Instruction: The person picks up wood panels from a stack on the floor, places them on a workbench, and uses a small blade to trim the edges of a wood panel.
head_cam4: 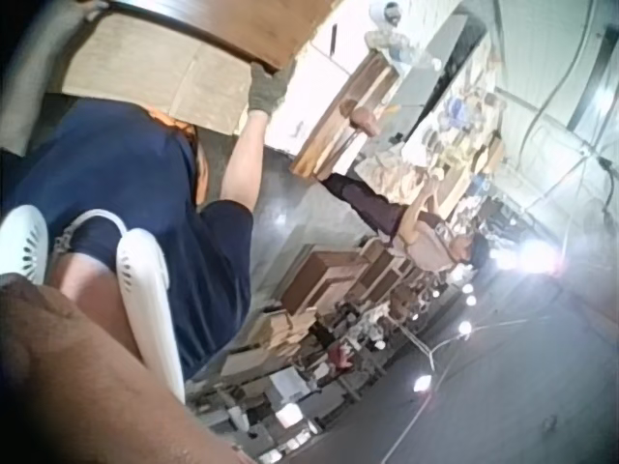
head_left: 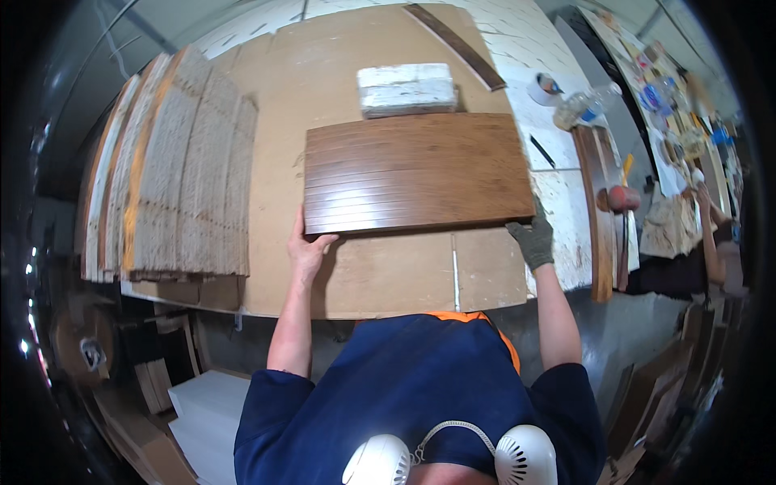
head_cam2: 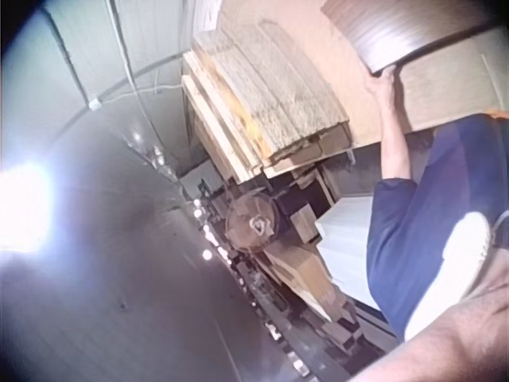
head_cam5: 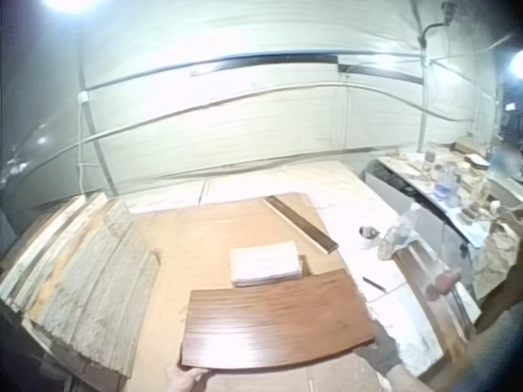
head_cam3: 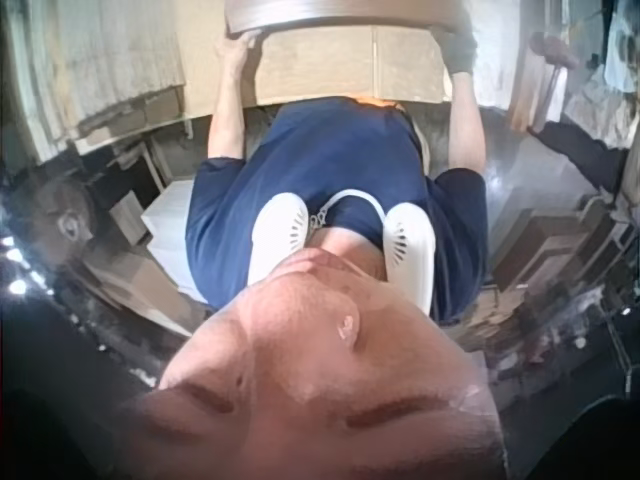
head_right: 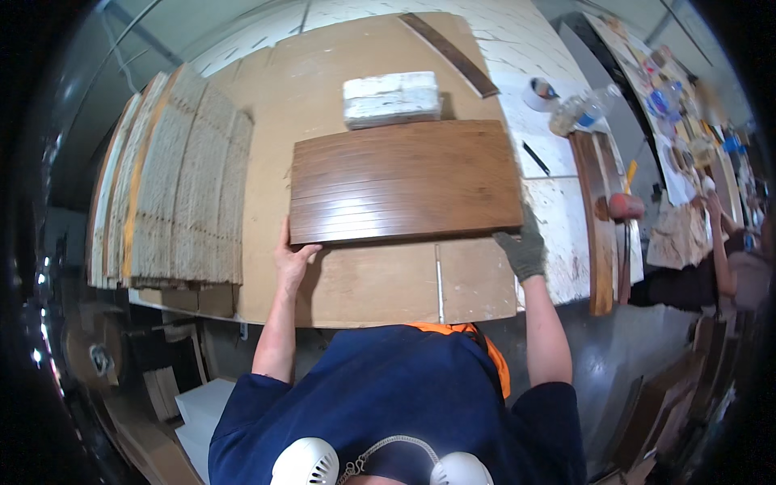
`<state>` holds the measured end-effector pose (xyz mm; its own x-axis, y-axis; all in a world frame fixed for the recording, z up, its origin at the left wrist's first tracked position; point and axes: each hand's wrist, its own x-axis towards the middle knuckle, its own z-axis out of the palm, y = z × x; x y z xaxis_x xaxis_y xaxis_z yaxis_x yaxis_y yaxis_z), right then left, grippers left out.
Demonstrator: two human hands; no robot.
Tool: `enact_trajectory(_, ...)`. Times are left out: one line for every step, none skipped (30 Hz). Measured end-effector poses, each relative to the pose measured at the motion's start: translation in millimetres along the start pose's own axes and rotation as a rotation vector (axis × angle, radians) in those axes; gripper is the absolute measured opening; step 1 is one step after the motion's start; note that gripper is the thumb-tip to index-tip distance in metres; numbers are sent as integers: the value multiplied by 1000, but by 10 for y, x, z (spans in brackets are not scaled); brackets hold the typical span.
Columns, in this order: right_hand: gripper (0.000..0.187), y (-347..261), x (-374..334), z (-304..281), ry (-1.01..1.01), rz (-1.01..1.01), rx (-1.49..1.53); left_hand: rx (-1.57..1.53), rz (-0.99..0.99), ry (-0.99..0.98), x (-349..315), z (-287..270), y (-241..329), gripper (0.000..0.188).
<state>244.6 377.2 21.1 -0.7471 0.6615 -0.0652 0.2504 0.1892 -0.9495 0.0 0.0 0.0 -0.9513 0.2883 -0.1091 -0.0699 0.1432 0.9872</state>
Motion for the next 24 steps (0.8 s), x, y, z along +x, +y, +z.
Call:
enact_trajectory(74,-77,-61,-101,62,15,-84,-12,-59,-11,-12,112,17,96)
enact_trajectory(72,42,-50,-172,108,-66,-242,-64,52,-27,-30,142,-116,97)
enact_trajectory(74,145,0,399,120,-33,-41,13,143,-21,165,-362,136,98)
enact_trajectory(77,172,-6,211,149,-33,-194,-51,55,-24,72,-198,20,97)
enact_trajectory(80,232,12,173,171,-37,-308,-4,52,5,53,-181,-37,97)
enact_trajectory(82,304,43,133,191,-47,-314,-40,80,8,44,-129,-101,98)
enact_trajectory(84,326,64,125,204,-57,-308,-26,87,-10,42,-96,-78,98)
enact_trajectory(87,333,54,79,208,-40,-356,-17,75,-15,17,-42,-76,98)
enact_trajectory(87,320,60,107,190,-37,-357,6,75,-7,13,-51,-40,99)
enact_trajectory(87,298,52,124,195,-24,-383,33,77,-5,9,-40,-14,99)
enact_trajectory(87,267,41,127,198,-12,-411,59,79,0,5,-29,6,99)
enact_trajectory(87,271,34,135,204,-15,-412,89,83,8,10,-32,36,99)
enact_trajectory(86,276,29,140,209,-20,-414,110,87,4,13,-28,67,98)
enact_trajectory(86,281,27,142,212,-25,-417,131,90,2,9,-17,96,98)
enact_trajectory(86,294,25,146,218,-32,-418,152,92,0,5,-13,114,98)
enact_trajectory(86,314,25,149,224,-39,-420,153,91,-3,5,-13,121,98)
enact_trajectory(85,326,22,152,230,-46,-421,153,90,-6,5,-13,124,98)
enact_trajectory(85,327,25,161,228,-48,-406,153,88,-6,2,-18,123,98)
enact_trajectory(85,326,28,172,225,-50,-391,173,85,-2,5,-31,111,98)
enact_trajectory(84,324,28,181,223,-53,-376,192,81,3,12,-50,92,98)
enact_trajectory(83,311,31,183,221,-47,-379,211,78,6,20,-46,109,98)
enact_trajectory(83,291,28,183,218,-42,-382,218,85,5,13,-37,125,98)
enact_trajectory(82,280,23,180,216,-36,-385,225,92,4,-2,-21,139,98)
enact_trajectory(81,314,28,181,213,-42,-360,232,101,3,-11,-5,164,98)
